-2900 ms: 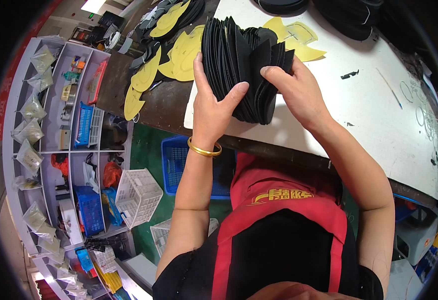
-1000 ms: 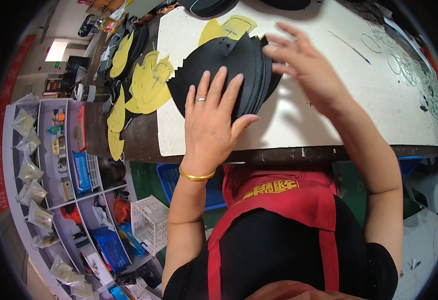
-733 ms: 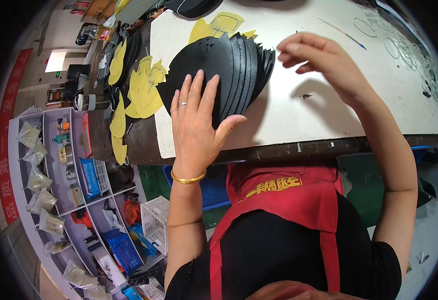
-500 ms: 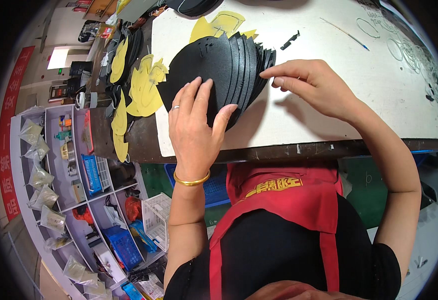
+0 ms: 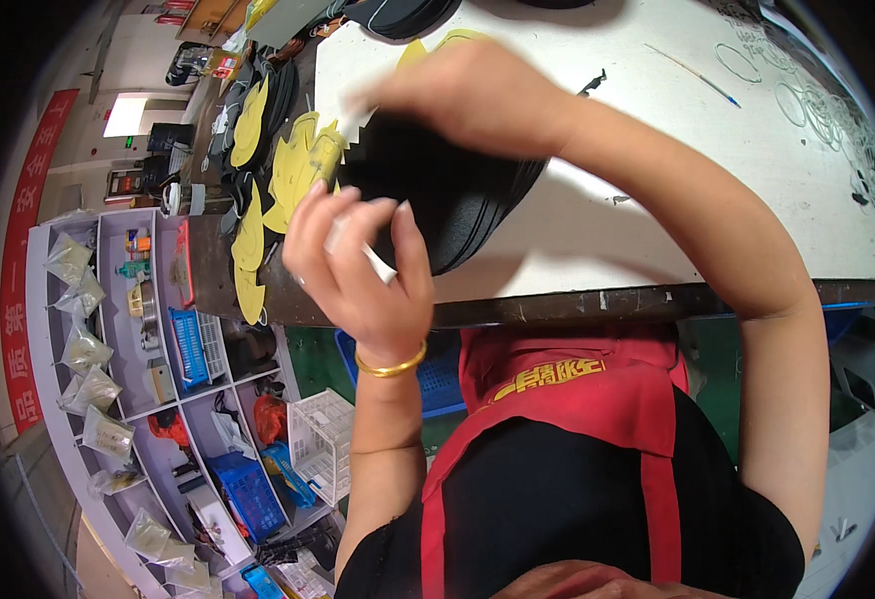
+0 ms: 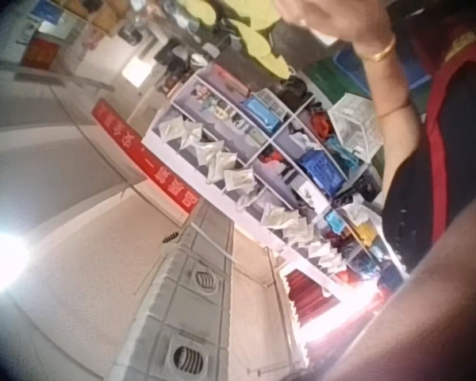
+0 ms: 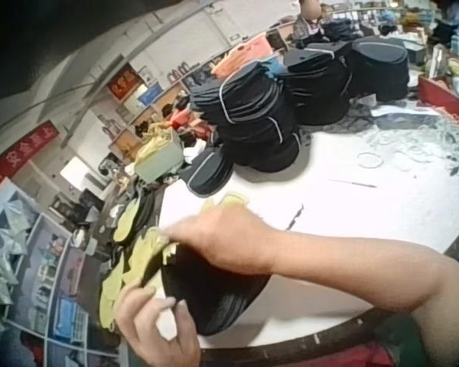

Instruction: The person is manually aligning and preparing shoe upper components, including black and yellow pieces, for further assembly.

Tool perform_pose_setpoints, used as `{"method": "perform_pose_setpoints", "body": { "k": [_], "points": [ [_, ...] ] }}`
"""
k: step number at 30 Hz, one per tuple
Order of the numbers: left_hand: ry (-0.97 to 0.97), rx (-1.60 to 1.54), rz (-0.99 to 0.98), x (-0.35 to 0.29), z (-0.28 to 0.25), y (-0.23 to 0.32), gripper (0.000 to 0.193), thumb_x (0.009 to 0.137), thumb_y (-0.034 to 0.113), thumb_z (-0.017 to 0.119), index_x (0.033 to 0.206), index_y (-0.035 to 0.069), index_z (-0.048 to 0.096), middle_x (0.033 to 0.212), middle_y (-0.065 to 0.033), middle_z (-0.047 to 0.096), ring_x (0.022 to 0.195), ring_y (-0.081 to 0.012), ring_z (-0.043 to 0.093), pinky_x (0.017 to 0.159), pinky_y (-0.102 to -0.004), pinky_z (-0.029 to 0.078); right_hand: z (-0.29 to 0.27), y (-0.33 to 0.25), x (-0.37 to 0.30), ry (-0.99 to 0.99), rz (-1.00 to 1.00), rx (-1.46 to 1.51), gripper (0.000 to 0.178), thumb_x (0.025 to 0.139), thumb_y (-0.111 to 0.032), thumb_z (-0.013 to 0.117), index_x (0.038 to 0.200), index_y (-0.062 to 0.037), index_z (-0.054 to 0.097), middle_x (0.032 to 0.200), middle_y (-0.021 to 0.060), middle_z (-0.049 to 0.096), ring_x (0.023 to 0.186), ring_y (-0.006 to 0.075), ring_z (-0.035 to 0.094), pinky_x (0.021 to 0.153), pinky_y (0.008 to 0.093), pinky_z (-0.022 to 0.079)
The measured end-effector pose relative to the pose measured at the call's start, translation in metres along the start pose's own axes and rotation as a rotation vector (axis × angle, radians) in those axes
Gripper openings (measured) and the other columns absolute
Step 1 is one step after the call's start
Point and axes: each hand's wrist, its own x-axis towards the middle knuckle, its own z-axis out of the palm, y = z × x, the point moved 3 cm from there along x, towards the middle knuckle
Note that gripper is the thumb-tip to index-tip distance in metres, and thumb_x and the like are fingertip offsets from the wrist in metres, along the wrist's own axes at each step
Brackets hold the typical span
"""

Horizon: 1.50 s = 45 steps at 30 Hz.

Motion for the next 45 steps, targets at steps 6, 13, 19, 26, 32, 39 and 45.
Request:
{"method": "perform_pose_setpoints", "body": {
  "k": [6, 13, 19, 26, 32, 39, 45],
  "points": [
    [-0.437, 0.012, 0.004, -0.022, 0.02, 0.019, 0.039, 0.086, 0.015, 0.076, 0.121, 0.002, 0.066, 0.124, -0.0192, 0.066, 0.116, -0.041, 0.061, 0.1, -0.0452, 0.048, -0.091, 0.064, -0.058, 0.206, -0.029, -0.48, 0.037, 0.083, -0.008, 0.068, 0.118, -0.0156, 0.07, 0.11, 0.0059, 0.072, 0.091, 0.0265, 0.071, 0.079, 0.0328, 0.058],
    [-0.442, -0.036, 0.048, -0.012, 0.02, 0.0, 0.041, 0.083, -0.002, 0.063, 0.122, 0.008, 0.066, 0.116, -0.0225, 0.066, 0.1, -0.0385, 0.069, 0.085, -0.0412, 0.057, -0.083, 0.075, -0.136, -0.418, 0.291, -0.684, 0.054, 0.084, -0.025, 0.073, 0.136, -0.0266, 0.061, 0.138, 0.0014, 0.062, 0.128, 0.027, 0.057, 0.111, 0.043, 0.045],
    [-0.493, 0.003, 0.069, -0.003, 0.013, 0.005, 0.048, 0.08, -0.009, 0.057, 0.12, 0.013, 0.068, 0.12, -0.0201, 0.064, 0.09, -0.0361, 0.07, 0.075, -0.0412, 0.058, -0.07, 0.0, -0.066, -0.298, -0.041, -0.026, 0.06, 0.067, -0.019, 0.084, 0.124, -0.0193, 0.068, 0.13, 0.0008, 0.065, 0.134, 0.0279, 0.05, 0.109, 0.045, 0.043],
    [-0.561, -0.036, -0.073, 0.002, 0.003, -0.024, 0.042, 0.086, -0.01, 0.053, 0.122, 0.007, 0.065, 0.117, -0.0216, 0.065, 0.096, -0.0405, 0.067, 0.081, -0.0434, 0.054, -0.028, 0.0, -0.016, -0.308, -0.221, -0.031, 0.026, 0.07, -0.02, 0.079, 0.095, -0.0148, 0.078, 0.098, 0.0008, 0.073, 0.115, 0.0237, 0.061, 0.093, 0.038, 0.05],
    [-0.585, -0.22, -0.286, -0.001, -0.007, -0.043, 0.04, 0.087, -0.011, 0.05, 0.12, 0.003, 0.067, 0.112, -0.0203, 0.066, 0.098, -0.0352, 0.067, 0.088, -0.0377, 0.051, -0.007, -0.019, 0.013, -0.235, -0.447, -0.104, 0.018, 0.078, -0.018, 0.074, 0.095, -0.015, 0.079, 0.089, 0.0033, 0.075, 0.097, 0.0243, 0.068, 0.08, 0.0392, 0.053],
    [-0.115, -0.012, -0.152, -0.001, -0.022, -0.009, 0.037, 0.093, -0.01, 0.048, 0.119, 0.004, 0.07, 0.118, -0.0177, 0.069, 0.107, -0.0318, 0.066, 0.095, -0.0379, 0.049, 0.001, 0.002, 0.014, -0.596, 0.079, 0.087, 0.022, 0.08, -0.021, 0.075, 0.099, -0.011, 0.077, 0.079, 0.0096, 0.073, 0.081, 0.0269, 0.07, 0.076, 0.0397, 0.053],
    [-0.445, 0.022, -0.05, -0.01, 0.0, 0.005, 0.056, 0.084, 0.018, 0.075, 0.133, 0.0, 0.056, 0.13, -0.026, 0.057, 0.11, -0.0421, 0.063, 0.089, -0.0432, 0.054, 0.001, 0.005, 0.022, -0.647, 0.144, 0.154, 0.023, 0.081, -0.023, 0.076, 0.101, -0.0104, 0.078, 0.079, 0.0129, 0.073, 0.077, 0.028, 0.071, 0.073, 0.0397, 0.053]
  ]
}}
